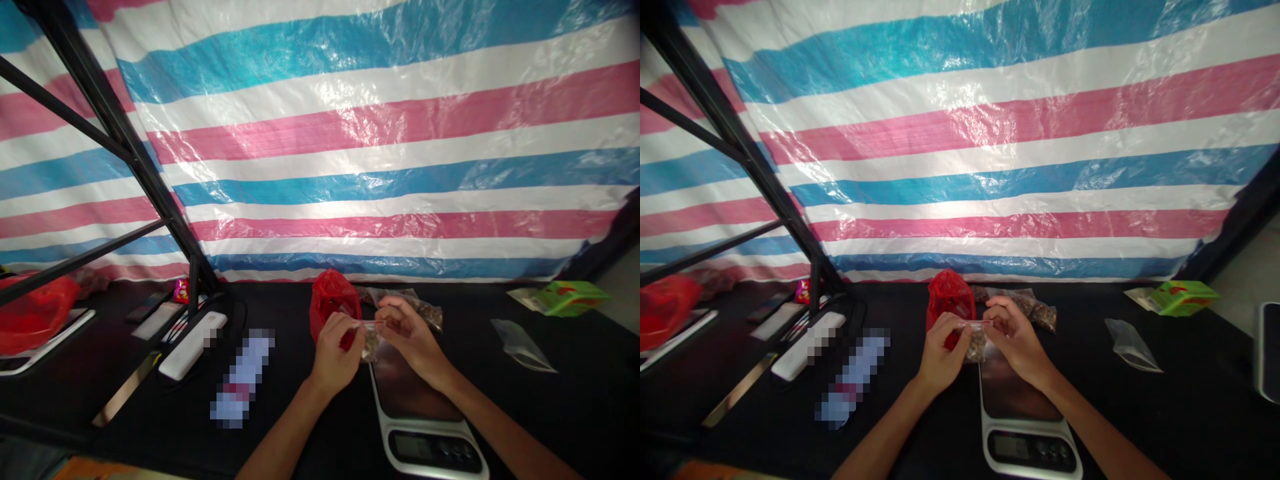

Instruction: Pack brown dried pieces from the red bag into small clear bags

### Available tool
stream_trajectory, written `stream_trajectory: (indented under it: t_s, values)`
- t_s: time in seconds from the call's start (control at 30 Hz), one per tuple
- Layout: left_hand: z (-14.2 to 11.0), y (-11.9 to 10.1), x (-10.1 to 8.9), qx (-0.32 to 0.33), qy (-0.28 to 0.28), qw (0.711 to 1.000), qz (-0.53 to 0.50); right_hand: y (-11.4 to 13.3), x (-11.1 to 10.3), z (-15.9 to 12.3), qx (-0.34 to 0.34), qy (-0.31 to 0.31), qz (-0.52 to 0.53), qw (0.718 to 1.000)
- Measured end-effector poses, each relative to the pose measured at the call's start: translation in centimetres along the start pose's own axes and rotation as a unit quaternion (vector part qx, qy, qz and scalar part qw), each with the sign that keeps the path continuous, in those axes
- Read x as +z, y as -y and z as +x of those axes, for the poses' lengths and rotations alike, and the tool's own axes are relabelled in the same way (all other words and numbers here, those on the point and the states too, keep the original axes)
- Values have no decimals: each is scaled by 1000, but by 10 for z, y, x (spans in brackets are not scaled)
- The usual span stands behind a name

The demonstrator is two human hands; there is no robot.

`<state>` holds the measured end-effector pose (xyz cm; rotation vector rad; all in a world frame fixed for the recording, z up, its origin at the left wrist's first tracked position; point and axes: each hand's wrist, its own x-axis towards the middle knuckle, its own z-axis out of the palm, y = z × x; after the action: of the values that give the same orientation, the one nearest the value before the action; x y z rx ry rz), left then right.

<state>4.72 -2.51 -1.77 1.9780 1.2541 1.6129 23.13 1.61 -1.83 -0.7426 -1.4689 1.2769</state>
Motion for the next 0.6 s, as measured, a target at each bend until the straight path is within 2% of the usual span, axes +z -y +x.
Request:
stream_trajectory:
  t_s: [0.17,0.4,0.6]
  values:
    - [0,-1,0,4,5,1000,-7,4,0,-2,-6,16,-31,999]
    - [1,-5,-1,22,-1,1000,-6,3,2,0,-17,-13,-29,999]
    - [0,-3,-1,23,7,1000,-18,5,6,-3,-7,0,-44,999]
